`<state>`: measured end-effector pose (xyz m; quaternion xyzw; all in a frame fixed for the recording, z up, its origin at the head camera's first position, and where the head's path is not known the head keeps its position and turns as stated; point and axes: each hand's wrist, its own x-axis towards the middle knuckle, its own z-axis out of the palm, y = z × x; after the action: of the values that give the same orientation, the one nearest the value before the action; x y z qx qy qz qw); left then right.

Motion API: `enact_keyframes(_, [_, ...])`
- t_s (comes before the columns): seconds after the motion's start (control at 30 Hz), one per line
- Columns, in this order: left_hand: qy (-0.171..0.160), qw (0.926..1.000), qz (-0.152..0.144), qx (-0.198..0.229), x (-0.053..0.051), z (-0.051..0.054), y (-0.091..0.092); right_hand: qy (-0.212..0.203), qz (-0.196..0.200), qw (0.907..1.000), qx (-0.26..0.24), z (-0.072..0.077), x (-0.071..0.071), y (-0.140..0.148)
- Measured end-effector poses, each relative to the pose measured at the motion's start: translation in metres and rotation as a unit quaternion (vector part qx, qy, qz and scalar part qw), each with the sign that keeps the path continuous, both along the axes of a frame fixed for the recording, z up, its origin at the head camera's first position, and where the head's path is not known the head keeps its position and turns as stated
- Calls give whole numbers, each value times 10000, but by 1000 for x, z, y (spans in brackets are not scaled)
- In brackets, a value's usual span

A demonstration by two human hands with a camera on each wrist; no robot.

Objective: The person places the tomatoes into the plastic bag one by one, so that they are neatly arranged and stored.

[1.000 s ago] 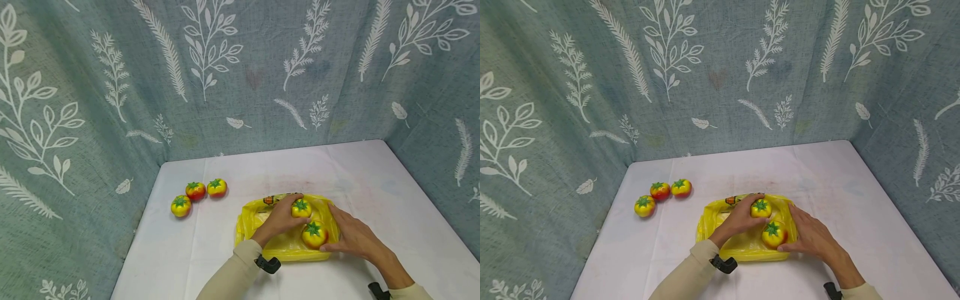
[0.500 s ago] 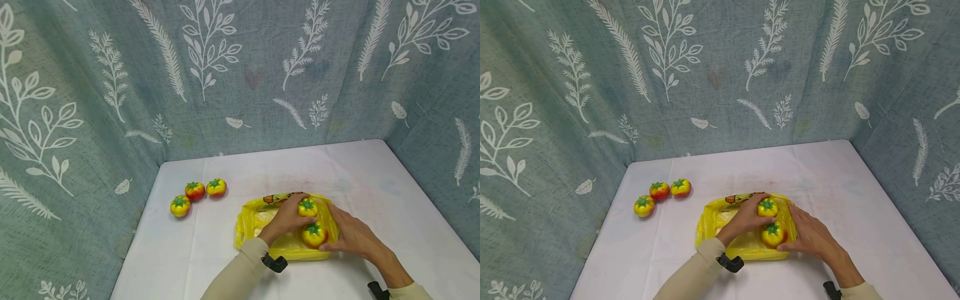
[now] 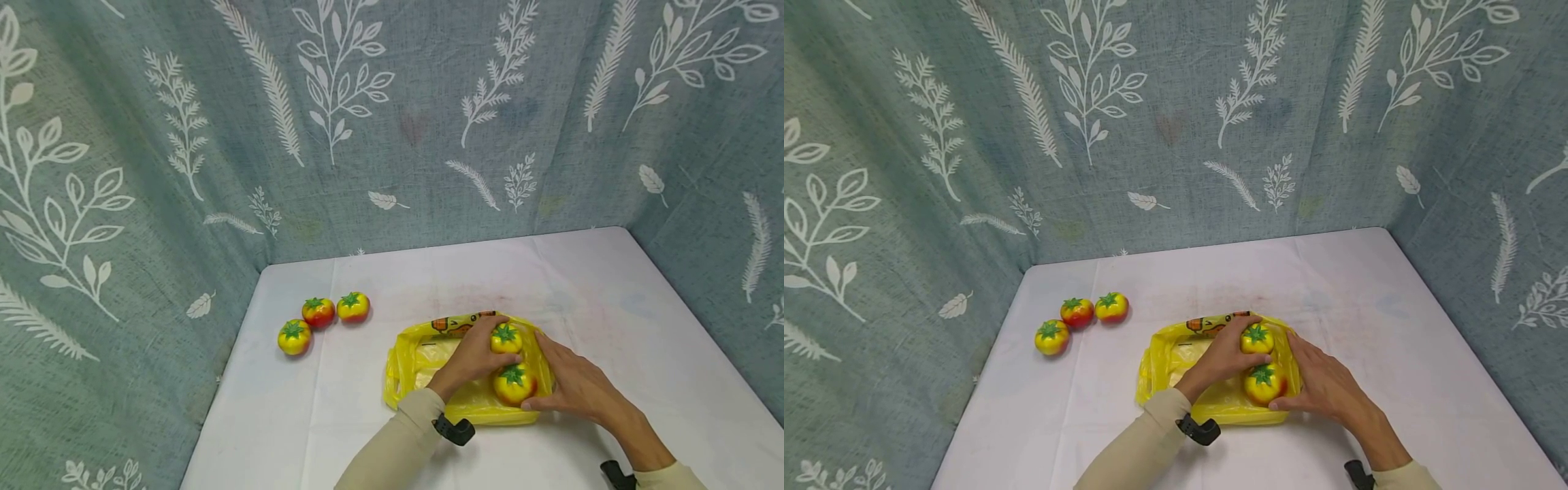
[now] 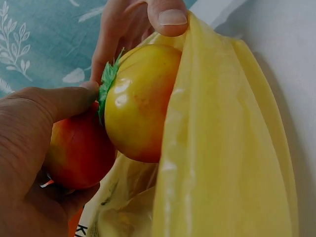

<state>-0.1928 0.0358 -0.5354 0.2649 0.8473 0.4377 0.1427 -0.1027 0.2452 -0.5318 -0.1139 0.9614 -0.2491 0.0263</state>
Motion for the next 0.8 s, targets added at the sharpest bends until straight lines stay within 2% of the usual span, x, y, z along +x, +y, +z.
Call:
enact_keyframes(0.2, [-94, 9999, 42, -32, 0, -3, 0, 26, -1, 10000, -40, 0, 0, 0])
enact_keyframes(0.5, [-18, 9997, 93, -223, -1, -10, -1, 69, 34, 10000, -19, -1, -1, 1])
enact_keyframes(0.8, [-21, 9996, 142, -239, -2, -16, 0, 72, 22, 10000, -27, -1, -1, 0])
